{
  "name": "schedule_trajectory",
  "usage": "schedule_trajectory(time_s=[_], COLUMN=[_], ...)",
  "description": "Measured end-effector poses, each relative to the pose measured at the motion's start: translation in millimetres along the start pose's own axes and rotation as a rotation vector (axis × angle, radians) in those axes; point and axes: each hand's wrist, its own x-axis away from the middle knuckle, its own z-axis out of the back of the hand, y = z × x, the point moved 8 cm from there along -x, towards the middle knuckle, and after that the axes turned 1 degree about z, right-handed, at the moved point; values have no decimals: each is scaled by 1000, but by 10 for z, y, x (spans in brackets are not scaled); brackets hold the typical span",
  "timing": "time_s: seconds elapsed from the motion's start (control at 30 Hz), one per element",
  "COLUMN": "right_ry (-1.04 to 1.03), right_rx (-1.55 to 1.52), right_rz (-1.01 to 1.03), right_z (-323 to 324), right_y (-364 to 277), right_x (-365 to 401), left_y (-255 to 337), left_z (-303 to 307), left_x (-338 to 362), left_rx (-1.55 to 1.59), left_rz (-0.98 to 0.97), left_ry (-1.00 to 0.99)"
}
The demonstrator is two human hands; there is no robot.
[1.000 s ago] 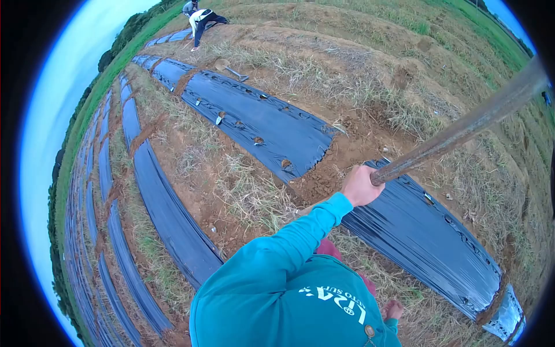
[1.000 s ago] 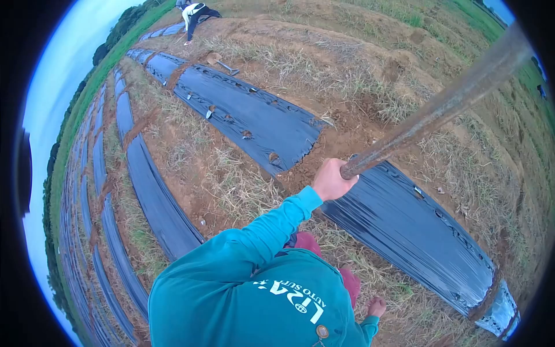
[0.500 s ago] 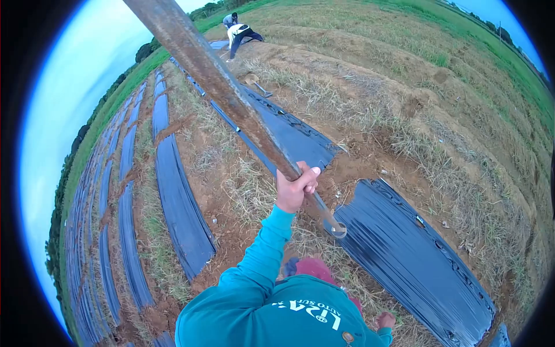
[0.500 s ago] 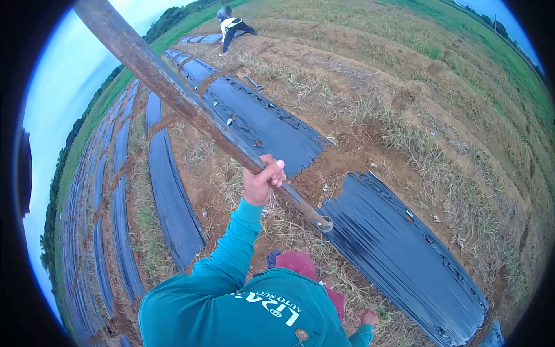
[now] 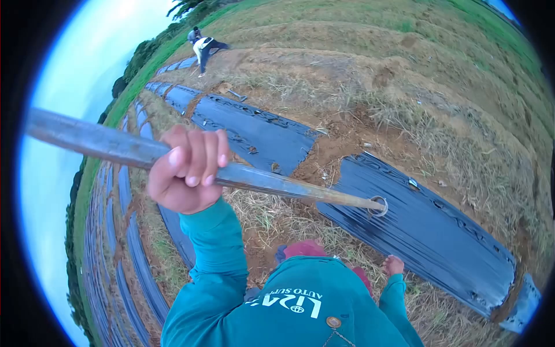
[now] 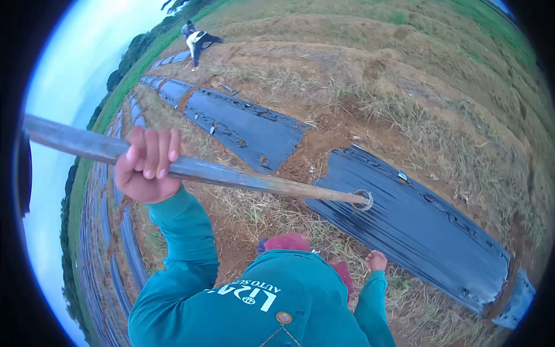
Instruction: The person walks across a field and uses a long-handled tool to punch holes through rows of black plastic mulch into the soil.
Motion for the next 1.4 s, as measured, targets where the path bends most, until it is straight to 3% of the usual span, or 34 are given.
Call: schedule_trajectory(time_s=[0.07, 0.23, 0.3, 0.37, 0.47, 0.57, 0.7, 0.8, 0.9, 1.0, 1.13, 1.23, 1.33, 1.37, 1.4], right_ry=[198, 245, 289, 233, 51, 52, 111, 168, 155, 321, 535, 810, 1039, 1111, 1161], right_rx=[134, 5, -77, -206, -316, -67, 82, 22, -4, 165, 261, 423, 596, 700, 771], right_rz=[55, 25, 24, 4, 262, 440, 569, 596, 555, 609, 646, 471, 345, 153, -290], right_z=[-83, 43, -112, -215, -396, -655, -878, -842, -806, -689, -522, -78, 685, 964, 1246], right_y=[-262, -270, -603, -823, -1091, -1431, -1796, -1915, -1941, -1923, -1937, -1748, -1110, -816, -430], right_x=[213, 0, 303, 329, 108, 62, 170, -47, -235, -274, -137, 98, 475, 759, 1061], left_y=[47, 464, 659, 932, 887, 1559, 984, 1516, 1566, 1700, 1915, 1927, 1692, 1399, 1183], left_z=[-153, -343, -406, -321, -673, 159, -551, 95, 235, 320, 527, 425, 314, 144, 97], left_x=[46, 97, 79, 52, -26, -196, -201, -248, -204, -232, -195, -227, -196, -135, -81], left_rx=[83, 250, 233, 320, 150, 127, 270, 58, 286, 281, 202, 86, 27, 44, 61], left_rz=[6, -78, -158, -283, -261, -244, -144, -240, -194, -192, -215, -193, -168, -146, -119], left_ry=[-55, -112, -83, -14, -62, 96, 63, 304, 299, 128, 255, 215, 166, 202, 240])
